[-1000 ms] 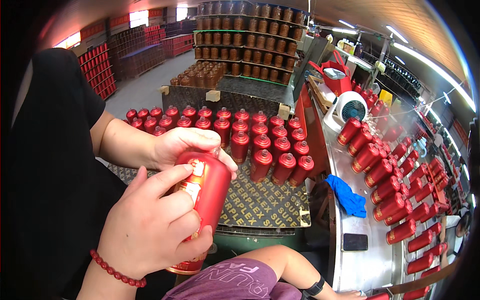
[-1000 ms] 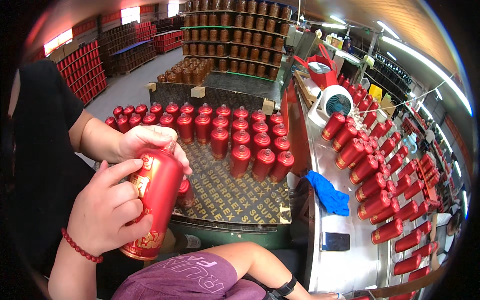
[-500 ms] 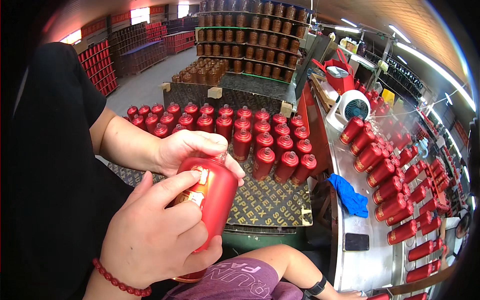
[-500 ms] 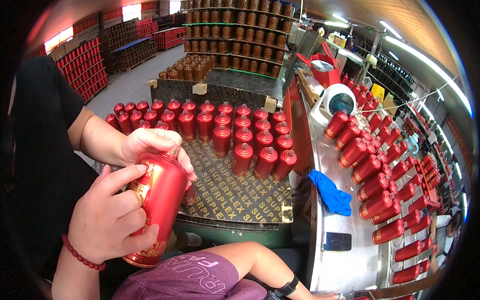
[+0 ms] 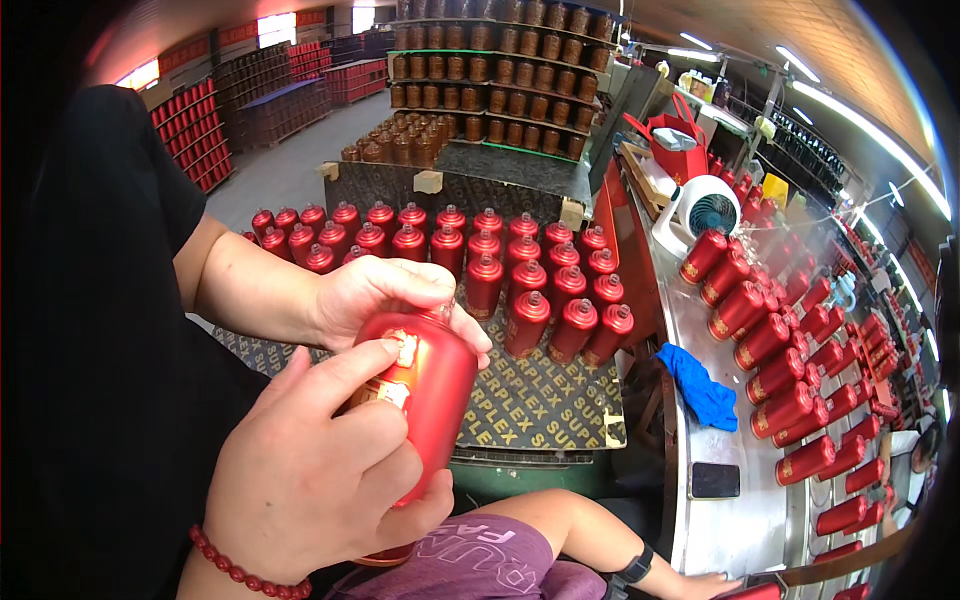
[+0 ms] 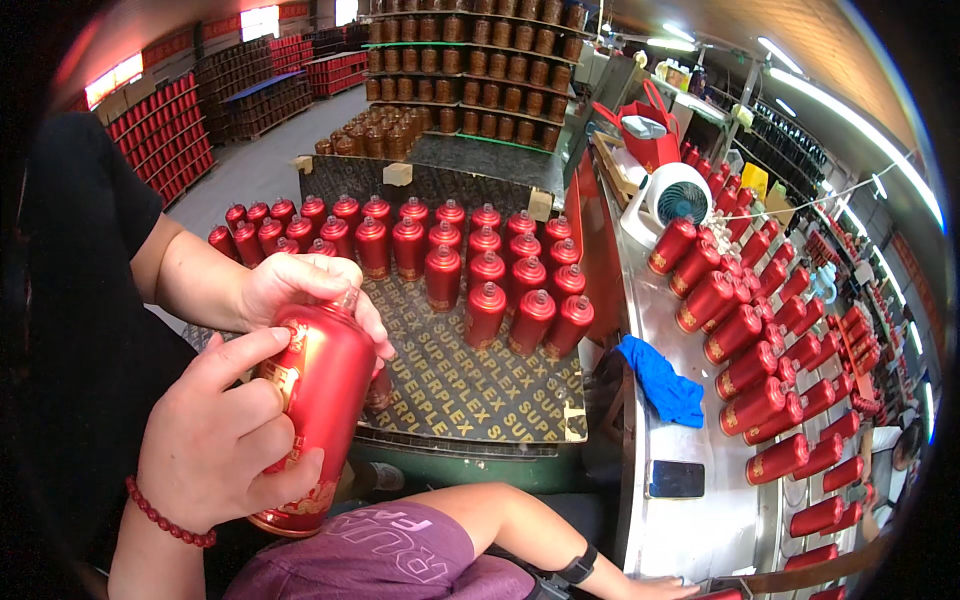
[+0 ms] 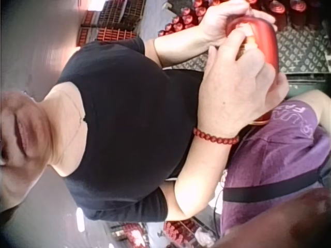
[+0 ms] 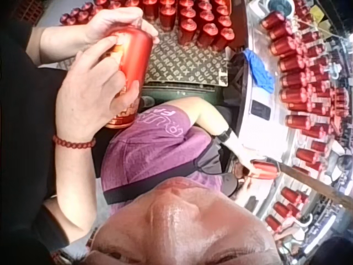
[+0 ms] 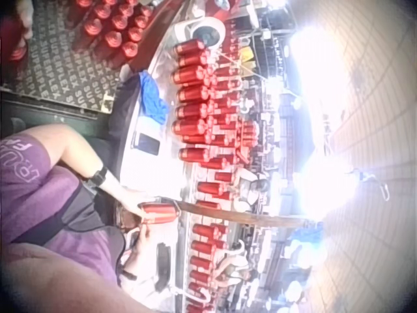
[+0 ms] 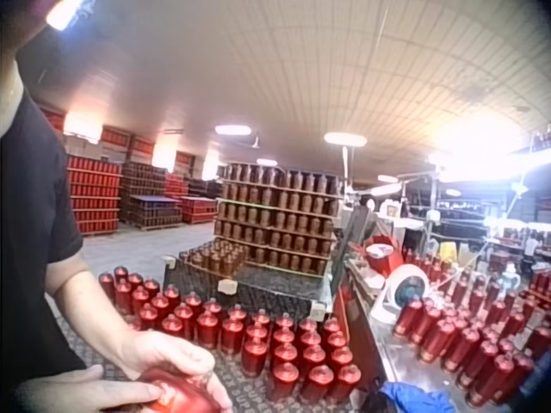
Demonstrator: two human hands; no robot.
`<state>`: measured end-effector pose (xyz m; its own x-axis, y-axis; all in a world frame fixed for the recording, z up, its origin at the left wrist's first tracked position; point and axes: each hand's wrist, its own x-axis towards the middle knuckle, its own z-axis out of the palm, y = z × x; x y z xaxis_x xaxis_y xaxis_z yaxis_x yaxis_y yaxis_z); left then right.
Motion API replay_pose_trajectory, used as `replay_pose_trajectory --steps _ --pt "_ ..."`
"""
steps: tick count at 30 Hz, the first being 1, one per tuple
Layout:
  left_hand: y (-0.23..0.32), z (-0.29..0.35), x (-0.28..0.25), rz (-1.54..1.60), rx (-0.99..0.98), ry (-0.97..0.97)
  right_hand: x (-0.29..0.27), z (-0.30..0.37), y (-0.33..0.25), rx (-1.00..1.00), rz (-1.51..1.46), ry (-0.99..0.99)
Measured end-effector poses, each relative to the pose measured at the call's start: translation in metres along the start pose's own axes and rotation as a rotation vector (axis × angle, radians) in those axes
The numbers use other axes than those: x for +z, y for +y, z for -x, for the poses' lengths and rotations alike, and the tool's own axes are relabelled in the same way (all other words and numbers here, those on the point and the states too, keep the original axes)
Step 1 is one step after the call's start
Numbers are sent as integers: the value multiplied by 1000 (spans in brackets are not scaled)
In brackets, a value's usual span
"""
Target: Apply decorative stickers and alignment labels to red bottles in a factory setting.
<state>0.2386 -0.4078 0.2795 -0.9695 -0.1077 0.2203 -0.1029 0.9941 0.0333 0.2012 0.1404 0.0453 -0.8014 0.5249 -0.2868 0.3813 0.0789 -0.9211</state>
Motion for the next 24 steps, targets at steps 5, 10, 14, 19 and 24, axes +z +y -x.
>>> replay_pose_trajectory --steps 5,10,14,19,24 --pt "-3 -1 5 -257 64 176 -48 14 -54 -150 379 111" --pt "-6 2 7 -239 85 231 -25 49 -175 -569 367 -64" --pt "-8 -1 9 -254 123 271 48 92 -256 -939 604 -429" --pt "-8 -4 6 -269 146 293 116 138 -322 -901 711 -771" --pt "-4 1 10 -271 135 287 188 133 -326 -1035 670 -1108"
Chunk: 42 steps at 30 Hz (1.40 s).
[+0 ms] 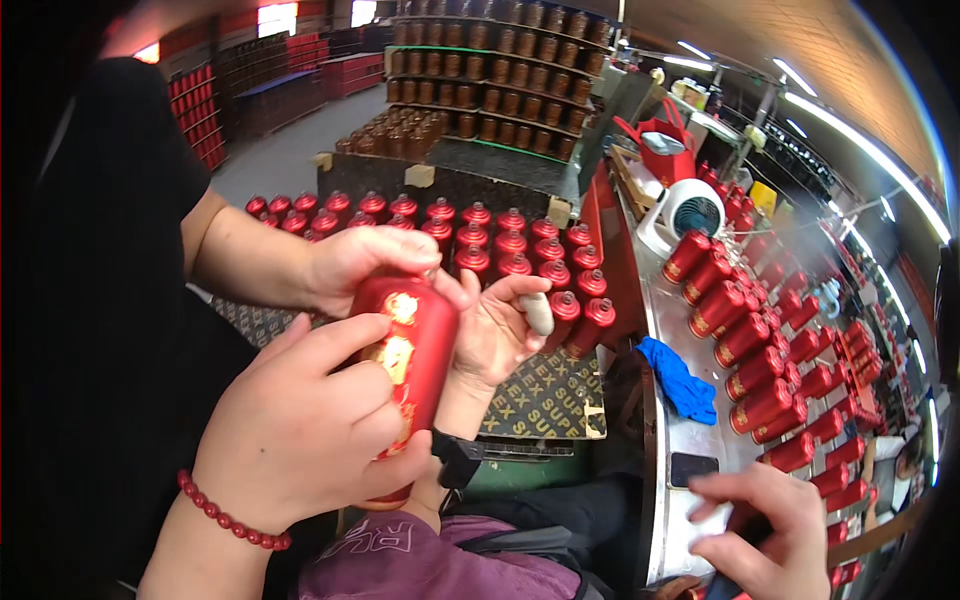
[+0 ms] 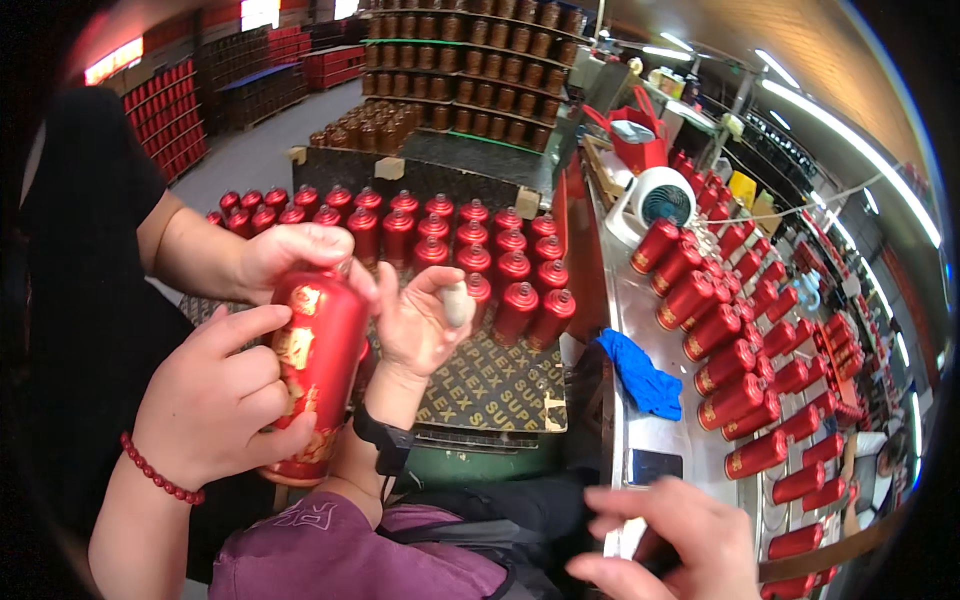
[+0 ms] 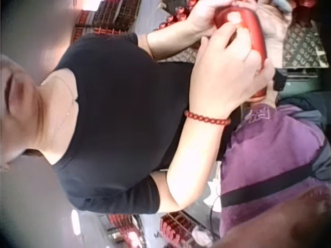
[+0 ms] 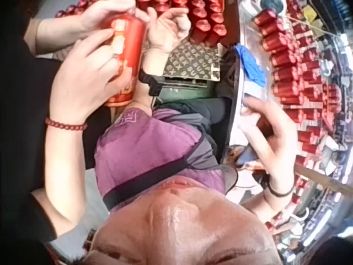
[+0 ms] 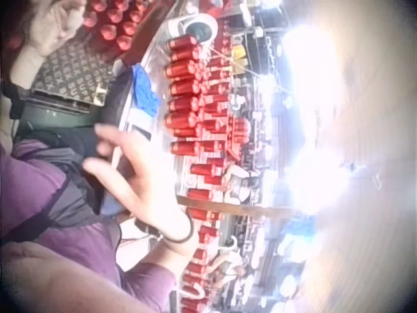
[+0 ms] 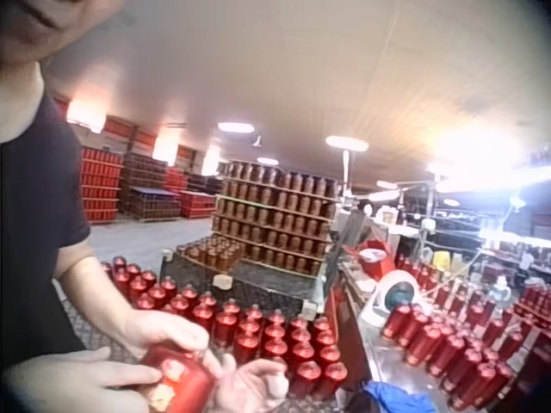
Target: Apply decorative stickers and alignment labels to red bottles in a factory setting.
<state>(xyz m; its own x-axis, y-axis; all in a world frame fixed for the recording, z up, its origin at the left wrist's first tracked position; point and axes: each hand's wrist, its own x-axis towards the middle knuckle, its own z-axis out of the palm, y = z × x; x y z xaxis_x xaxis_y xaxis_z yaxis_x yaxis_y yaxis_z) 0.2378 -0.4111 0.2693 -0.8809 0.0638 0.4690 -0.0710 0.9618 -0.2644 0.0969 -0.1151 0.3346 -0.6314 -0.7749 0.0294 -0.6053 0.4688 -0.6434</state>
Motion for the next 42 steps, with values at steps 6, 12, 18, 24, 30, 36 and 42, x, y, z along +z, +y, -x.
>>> replay_pose_trajectory --steps 6,12,18,24,30,36,42 --pt "12 -3 -1 -15 -57 -71 60 -71 48 11 -332 -211" --pt "10 -9 6 24 -117 -77 109 -120 57 -161 -395 -209" --pt "9 -9 13 24 -149 -149 132 -167 45 -197 -407 -161" --pt "4 -10 19 17 -166 -165 139 -183 29 -248 -427 -220" --pt "2 -8 22 -17 -163 -182 139 -185 19 -272 -369 -153" --pt "1 -8 22 -113 -163 -237 132 -171 23 -199 -414 -141" --pt "5 -8 23 -238 -171 -306 123 -152 32 -212 -389 -76"
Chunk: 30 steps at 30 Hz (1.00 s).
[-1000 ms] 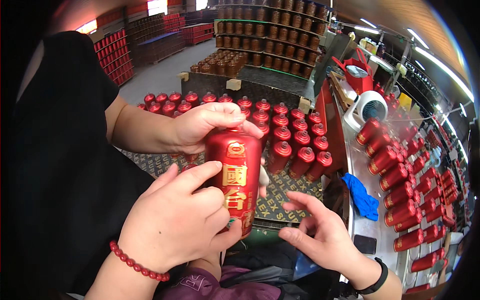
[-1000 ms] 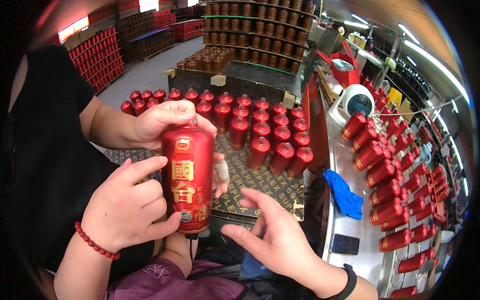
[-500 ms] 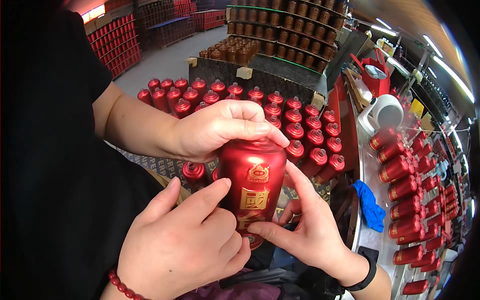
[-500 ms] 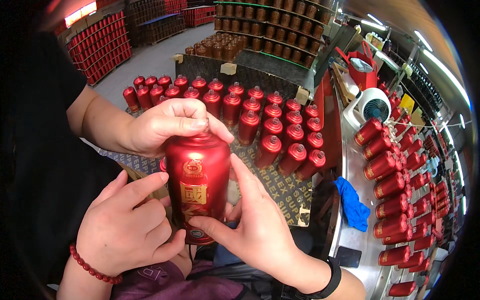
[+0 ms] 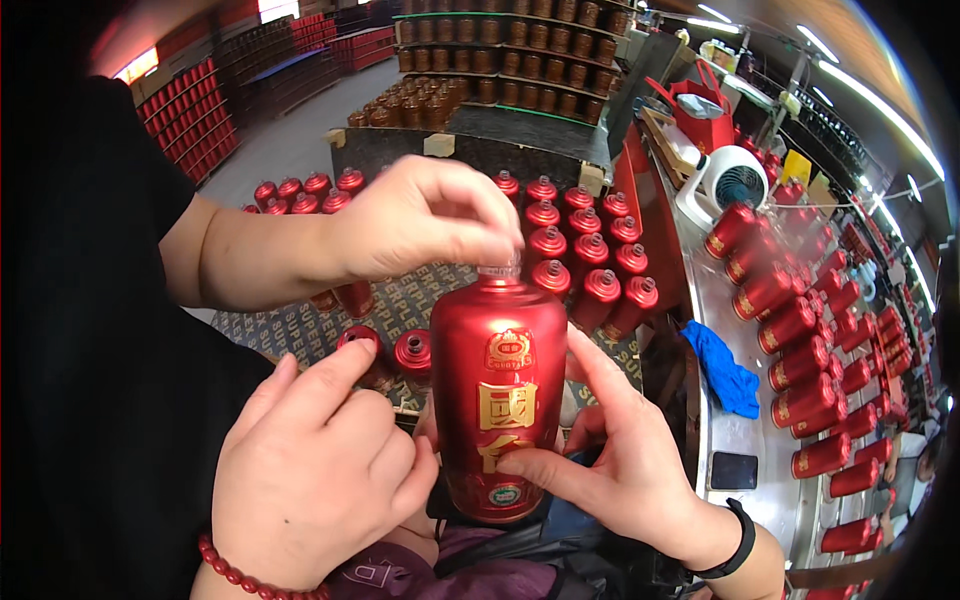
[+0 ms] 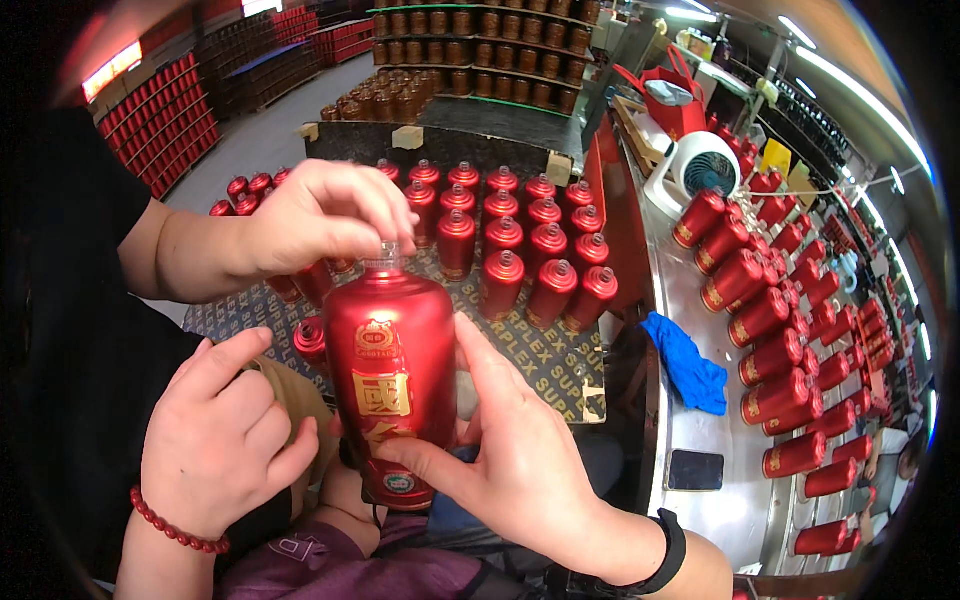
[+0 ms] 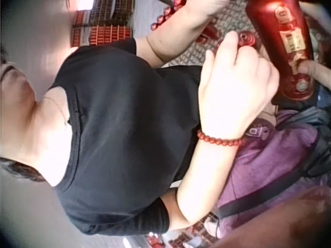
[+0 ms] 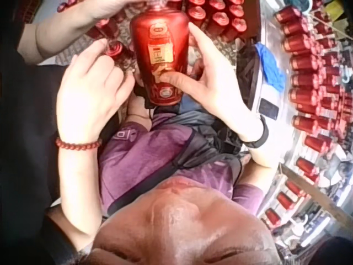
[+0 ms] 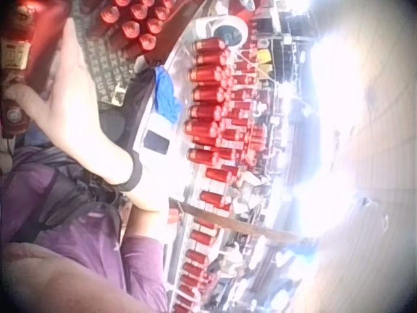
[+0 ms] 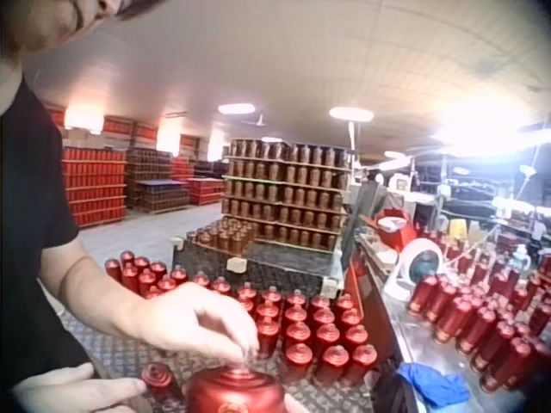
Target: Apply decorative stickers and alignment labels to red bottles in a factory setting.
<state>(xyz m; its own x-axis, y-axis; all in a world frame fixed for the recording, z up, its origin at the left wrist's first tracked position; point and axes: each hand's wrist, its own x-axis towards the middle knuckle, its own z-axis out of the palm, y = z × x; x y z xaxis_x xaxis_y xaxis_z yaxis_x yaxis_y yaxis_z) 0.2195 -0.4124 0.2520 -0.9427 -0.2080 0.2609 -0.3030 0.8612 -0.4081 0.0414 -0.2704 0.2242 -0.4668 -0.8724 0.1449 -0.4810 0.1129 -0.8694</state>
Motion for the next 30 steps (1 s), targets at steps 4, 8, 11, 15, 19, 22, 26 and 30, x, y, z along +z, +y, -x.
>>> replay_pose_trajectory --steps 4,8,11,15,19,22,26,30 --pt "-1 1 1 20 -19 -33 -8 16 0 59 83 -30" --pt "-10 2 7 4 5 -52 -12 25 2 38 91 -11" --pt "-12 0 15 -117 43 -38 -15 30 4 50 82 -12" --pt "-12 -10 23 -108 21 -11 -17 36 4 84 33 3" --pt "-19 -16 21 -266 232 -32 -17 39 7 106 30 11" --pt "-20 -18 20 -280 382 -65 -16 41 10 146 57 10" --pt "-20 -20 23 -241 464 -67 -16 44 12 114 61 31" --pt "-21 -22 28 -266 491 -73 -17 45 15 97 46 49"
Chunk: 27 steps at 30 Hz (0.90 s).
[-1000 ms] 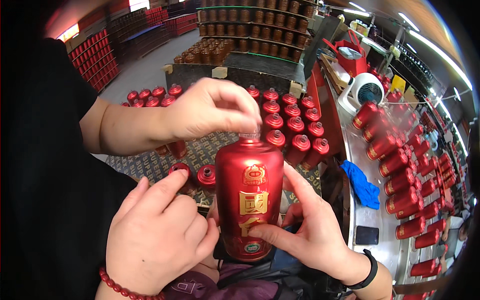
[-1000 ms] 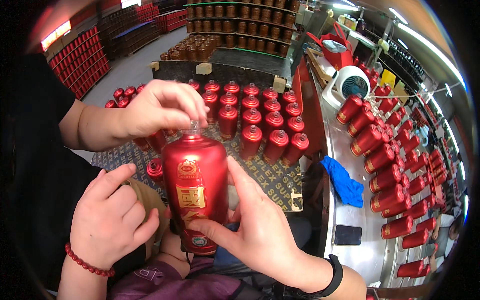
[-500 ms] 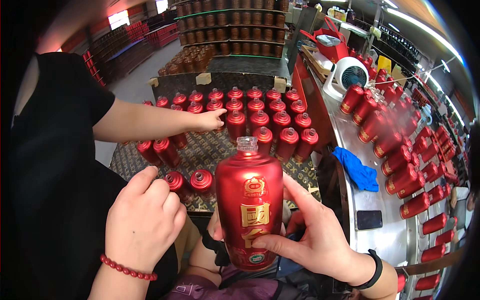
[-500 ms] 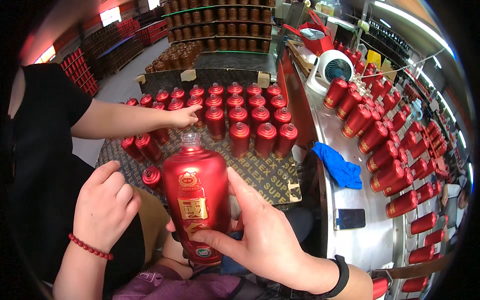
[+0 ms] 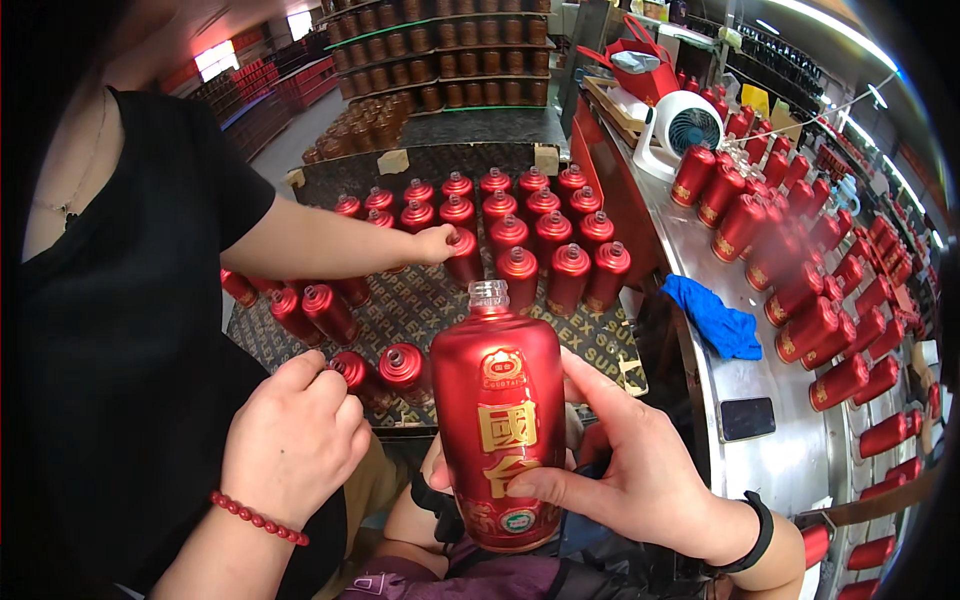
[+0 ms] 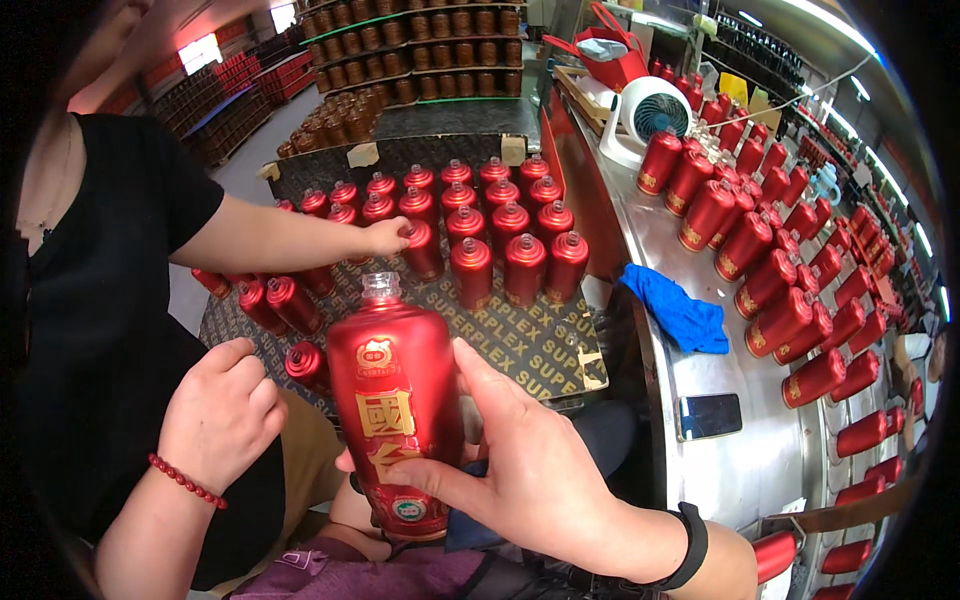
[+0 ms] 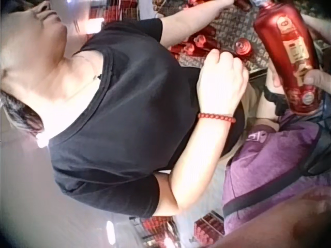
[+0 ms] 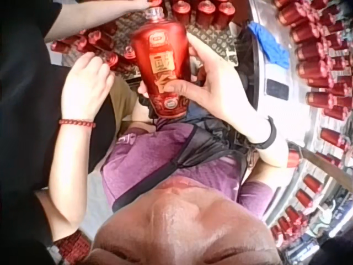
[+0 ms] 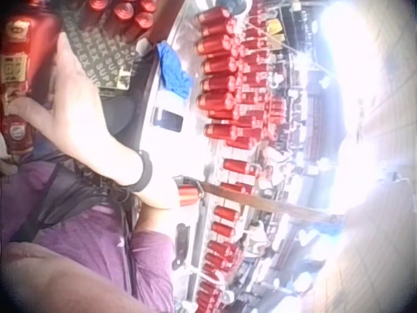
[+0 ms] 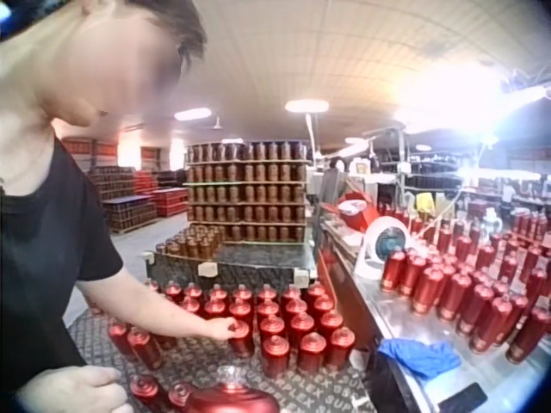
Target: Apply decorative stickers and alignment labels to red bottles in a factory setting.
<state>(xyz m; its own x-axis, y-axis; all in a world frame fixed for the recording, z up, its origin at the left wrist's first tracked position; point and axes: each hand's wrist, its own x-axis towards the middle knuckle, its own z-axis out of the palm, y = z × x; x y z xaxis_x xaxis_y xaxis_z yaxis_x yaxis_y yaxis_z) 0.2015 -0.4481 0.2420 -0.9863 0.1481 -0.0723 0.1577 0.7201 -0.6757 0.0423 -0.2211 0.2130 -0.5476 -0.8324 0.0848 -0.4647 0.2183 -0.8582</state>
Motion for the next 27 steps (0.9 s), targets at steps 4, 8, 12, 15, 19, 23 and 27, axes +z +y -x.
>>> replay_pose_trajectory --steps 4,8,12,15,19,23,27 --pt "1 -2 5 10 -17 -66 0 -1 4 29 2 0" --pt "2 1 5 8 -16 -85 1 -1 7 14 -14 14" --pt "3 4 1 1 -37 -112 1 -1 6 14 -16 27" --pt "6 7 -3 3 -60 -133 0 0 5 19 -16 21" --pt "8 8 -8 17 -98 -160 0 -1 4 18 0 25" --pt "9 8 -13 54 -117 -45 -1 1 1 18 16 34" --pt "13 12 -19 1184 -432 107 -6 3 -3 -25 8 45"
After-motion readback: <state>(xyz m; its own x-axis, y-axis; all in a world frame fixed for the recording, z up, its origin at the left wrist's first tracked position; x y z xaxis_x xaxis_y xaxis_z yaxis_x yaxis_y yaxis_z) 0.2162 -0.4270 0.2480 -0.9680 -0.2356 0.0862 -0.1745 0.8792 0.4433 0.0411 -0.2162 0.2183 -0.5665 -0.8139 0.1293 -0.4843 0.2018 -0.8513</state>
